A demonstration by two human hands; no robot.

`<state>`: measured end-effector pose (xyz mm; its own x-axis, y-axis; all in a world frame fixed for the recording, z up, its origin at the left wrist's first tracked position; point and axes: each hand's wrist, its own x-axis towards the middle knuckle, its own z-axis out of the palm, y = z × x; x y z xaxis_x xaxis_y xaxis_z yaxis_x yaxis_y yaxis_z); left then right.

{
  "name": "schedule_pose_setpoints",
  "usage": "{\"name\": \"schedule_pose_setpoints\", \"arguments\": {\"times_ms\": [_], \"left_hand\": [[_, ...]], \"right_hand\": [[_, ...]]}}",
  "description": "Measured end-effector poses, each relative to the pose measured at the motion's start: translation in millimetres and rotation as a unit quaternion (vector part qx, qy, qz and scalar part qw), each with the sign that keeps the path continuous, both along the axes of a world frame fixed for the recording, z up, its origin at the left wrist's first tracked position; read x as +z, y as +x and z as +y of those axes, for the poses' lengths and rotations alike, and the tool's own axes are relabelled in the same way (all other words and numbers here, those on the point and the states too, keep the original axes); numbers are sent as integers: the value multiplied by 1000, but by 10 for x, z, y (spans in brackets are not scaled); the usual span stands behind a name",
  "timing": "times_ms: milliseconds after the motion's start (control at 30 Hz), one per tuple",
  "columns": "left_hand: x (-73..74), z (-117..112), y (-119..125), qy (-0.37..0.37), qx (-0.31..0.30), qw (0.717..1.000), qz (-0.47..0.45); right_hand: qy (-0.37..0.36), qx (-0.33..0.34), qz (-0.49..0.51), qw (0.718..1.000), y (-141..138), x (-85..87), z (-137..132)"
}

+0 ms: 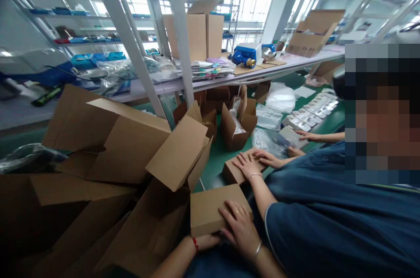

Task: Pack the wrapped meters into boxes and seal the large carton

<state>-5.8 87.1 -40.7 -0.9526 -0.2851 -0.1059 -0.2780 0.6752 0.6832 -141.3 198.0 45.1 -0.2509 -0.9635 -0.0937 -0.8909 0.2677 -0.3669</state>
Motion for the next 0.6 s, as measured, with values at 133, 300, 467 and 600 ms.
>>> {"name": "schedule_pose_setpoints", "arguments": {"times_ms": [133,300,467,600], "left_hand": [[119,-87,359,187,100,976,46],[188,-99,567,208,303,921,129],[133,-67,606,-228,287,919,148],[253,-259,541,-303,-49,949,73]], "right_hand": [[21,47,-50,997,-160,-180,219],[45,62,-77,994,-373,-224,98],[8,61,-78,995,-336,-484,208],[-45,42,-164,984,-282,-593,282]]}}
